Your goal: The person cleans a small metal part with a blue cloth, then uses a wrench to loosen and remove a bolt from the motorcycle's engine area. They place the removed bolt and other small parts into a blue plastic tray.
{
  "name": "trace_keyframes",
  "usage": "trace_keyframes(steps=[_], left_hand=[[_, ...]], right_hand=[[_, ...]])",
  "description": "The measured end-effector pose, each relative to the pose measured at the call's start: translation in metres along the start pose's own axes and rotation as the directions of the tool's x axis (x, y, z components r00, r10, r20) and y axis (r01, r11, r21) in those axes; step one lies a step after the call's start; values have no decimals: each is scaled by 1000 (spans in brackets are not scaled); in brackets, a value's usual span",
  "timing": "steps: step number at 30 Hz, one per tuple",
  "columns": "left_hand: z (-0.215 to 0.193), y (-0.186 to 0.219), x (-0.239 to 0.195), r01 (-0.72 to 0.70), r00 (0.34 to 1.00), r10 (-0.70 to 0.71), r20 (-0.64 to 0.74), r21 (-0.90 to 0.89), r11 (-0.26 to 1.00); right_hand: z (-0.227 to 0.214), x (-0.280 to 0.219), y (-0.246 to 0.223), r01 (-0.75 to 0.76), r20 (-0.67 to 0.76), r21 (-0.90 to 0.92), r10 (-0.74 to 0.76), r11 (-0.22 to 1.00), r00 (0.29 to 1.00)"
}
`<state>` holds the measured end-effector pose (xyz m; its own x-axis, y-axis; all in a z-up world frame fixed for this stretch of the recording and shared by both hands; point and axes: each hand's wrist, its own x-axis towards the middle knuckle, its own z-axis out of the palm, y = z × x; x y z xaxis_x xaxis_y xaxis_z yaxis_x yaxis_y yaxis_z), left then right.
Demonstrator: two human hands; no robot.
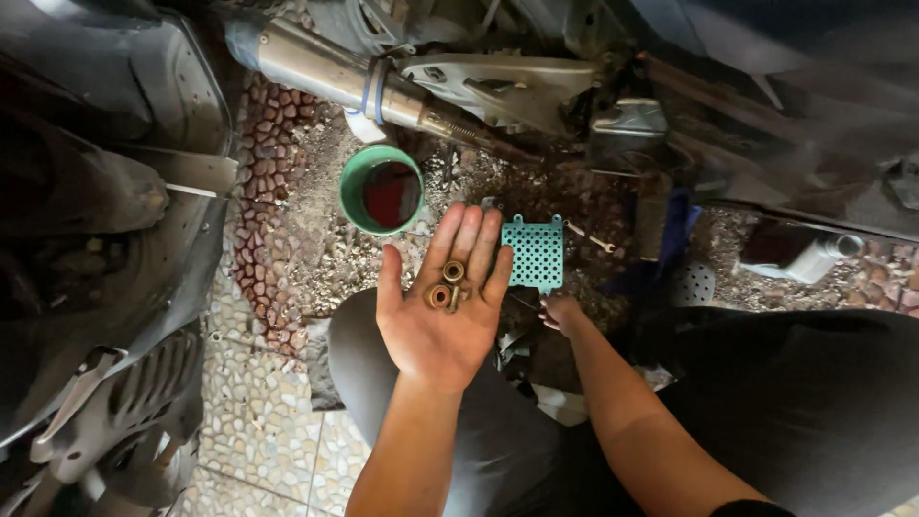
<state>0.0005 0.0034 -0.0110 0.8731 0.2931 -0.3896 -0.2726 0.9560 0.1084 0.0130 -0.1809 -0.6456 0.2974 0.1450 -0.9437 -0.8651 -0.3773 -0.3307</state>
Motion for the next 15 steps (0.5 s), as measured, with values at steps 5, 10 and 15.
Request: trace_keyframes(steps=[5,10,15], left_hand=[[-5,3,-1,-9,999,10,50,-16,1000],[-2,5,-4,-4,1000,5,28,-12,1000],[-3,7,-6,19,999,-17,46,-45,999]], right_hand=[[-16,-6,5,5,103,271,-34,963,994],[-4,-66,-41,68,32,326,-83,943,996],[-19,-56,-47,135,-47,384,-126,914,991]])
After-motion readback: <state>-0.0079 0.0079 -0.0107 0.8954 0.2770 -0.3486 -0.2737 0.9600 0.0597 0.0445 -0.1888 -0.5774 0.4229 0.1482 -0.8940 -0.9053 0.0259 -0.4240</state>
